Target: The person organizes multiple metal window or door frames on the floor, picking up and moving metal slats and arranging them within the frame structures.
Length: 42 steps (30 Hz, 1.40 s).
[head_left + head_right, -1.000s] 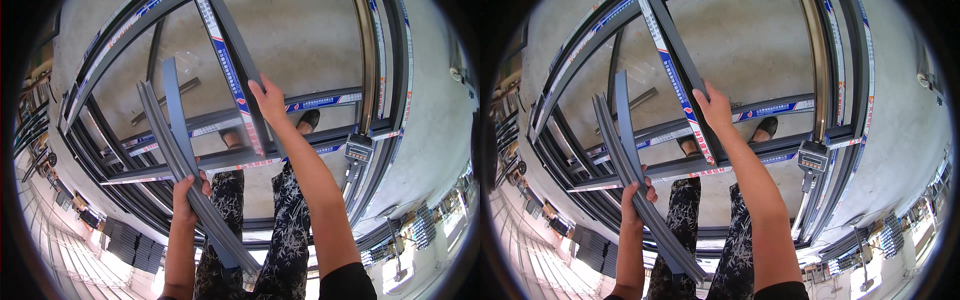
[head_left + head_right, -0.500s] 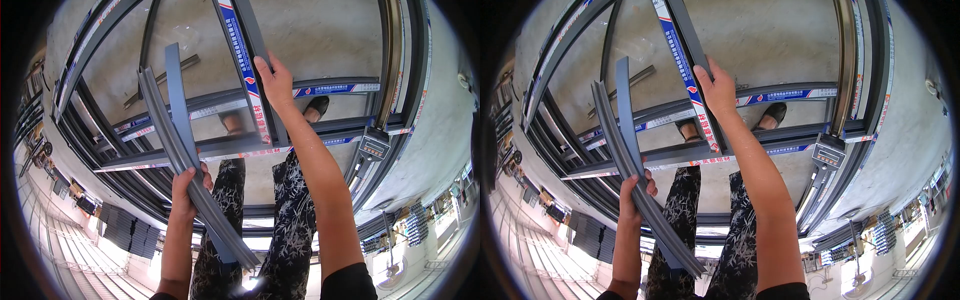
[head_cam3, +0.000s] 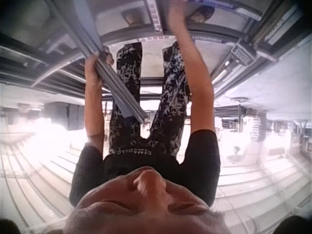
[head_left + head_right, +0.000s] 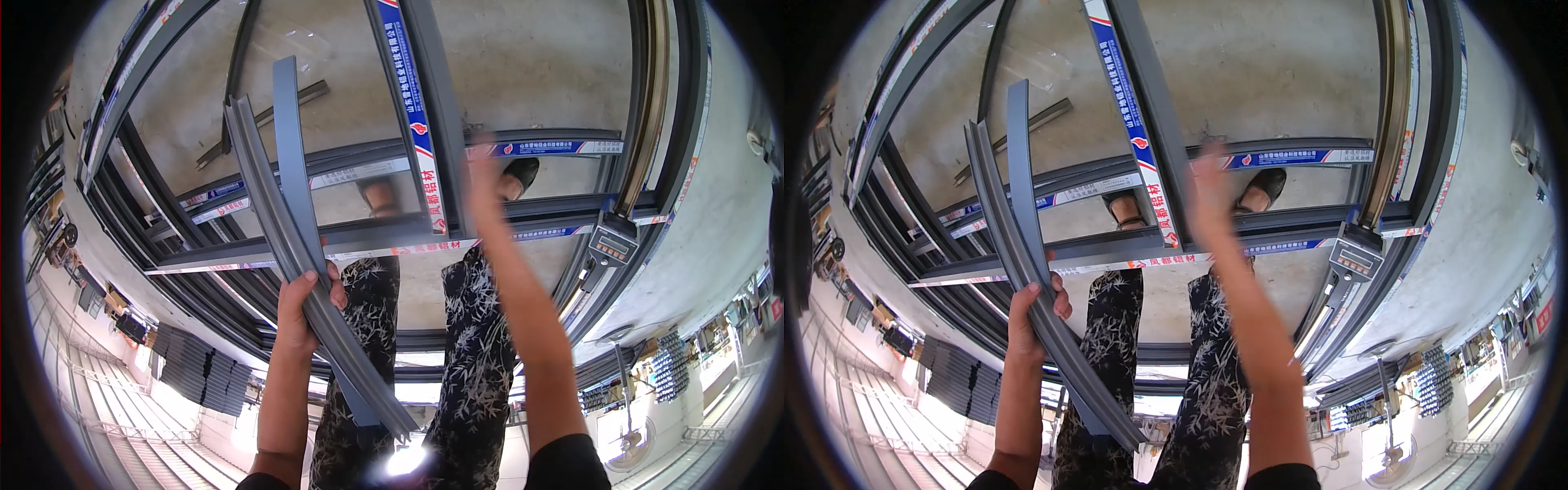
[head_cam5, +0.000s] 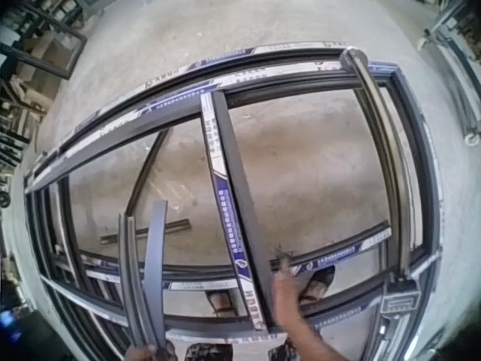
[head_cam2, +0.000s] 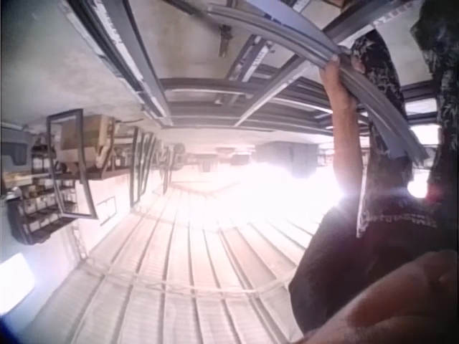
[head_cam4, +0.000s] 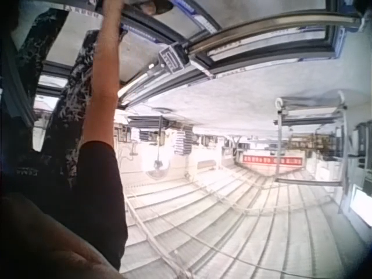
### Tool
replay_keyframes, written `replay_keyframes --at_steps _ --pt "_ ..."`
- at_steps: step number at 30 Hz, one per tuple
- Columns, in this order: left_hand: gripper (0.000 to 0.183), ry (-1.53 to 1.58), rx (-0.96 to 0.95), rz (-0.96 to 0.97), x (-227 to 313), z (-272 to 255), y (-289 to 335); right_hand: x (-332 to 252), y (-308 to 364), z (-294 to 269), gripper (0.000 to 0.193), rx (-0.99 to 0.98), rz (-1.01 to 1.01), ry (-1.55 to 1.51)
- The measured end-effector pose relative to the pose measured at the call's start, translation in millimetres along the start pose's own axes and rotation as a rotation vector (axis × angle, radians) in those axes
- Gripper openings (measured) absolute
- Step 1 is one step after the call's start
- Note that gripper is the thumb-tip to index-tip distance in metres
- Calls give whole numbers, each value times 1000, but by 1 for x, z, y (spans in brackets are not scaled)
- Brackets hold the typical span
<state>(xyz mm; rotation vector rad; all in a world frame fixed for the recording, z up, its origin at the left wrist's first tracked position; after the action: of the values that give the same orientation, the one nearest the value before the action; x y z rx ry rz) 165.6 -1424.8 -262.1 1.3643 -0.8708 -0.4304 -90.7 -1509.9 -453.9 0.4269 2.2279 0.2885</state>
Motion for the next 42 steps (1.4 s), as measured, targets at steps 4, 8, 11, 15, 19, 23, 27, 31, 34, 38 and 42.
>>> replay_keyframes --at_steps 4,8,11,15,19,23,27,31,34,38,42 --pt "63 33 25 -41 -9 -4 0 -35 8 8 66 -173 211 -362" --pt "63 36 -6 -56 -11 5 2 0 -7 -7 65 -273 227 -474" --pt "64 -9 12 -10 1 6 0 -10 -12 -57 58 -214 271 -423" --pt "64 -88 55 60 10 -2 -6 -25 44 -37 53 -509 290 -317" --pt "64 -106 47 23 -3 -6 -3 -25 63 -22 62 -636 285 118" --pt "64 -74 35 14 -20 -1 6 -10 60 -13 61 -737 287 -83" --pt "62 -48 32 -40 -38 2 14 -11 61 4 57 -917 435 -265" --pt "41 -42 27 -42 -50 21 21 -1 60 3 53 -830 467 -384" --pt "27 -62 59 -28 -56 28 25 -7 61 3 53 -691 338 -222" --pt "28 -65 61 -62 -71 29 30 -30 55 -13 56 -637 247 290" --pt "28 -24 68 -72 -81 32 34 -13 55 0 55 -699 314 -318"
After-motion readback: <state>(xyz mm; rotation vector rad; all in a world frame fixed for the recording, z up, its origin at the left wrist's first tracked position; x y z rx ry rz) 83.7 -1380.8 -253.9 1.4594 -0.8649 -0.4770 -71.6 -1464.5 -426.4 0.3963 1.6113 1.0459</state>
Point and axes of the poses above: each hand's wrist, its own y-axis away from the middle knuckle, its own z-axis out of the palm, x = y × z, the point moved 9 cm from there along -y, towards the middle knuckle, and after that the axes turned 7 degrees about x, right-handed, at the moved point
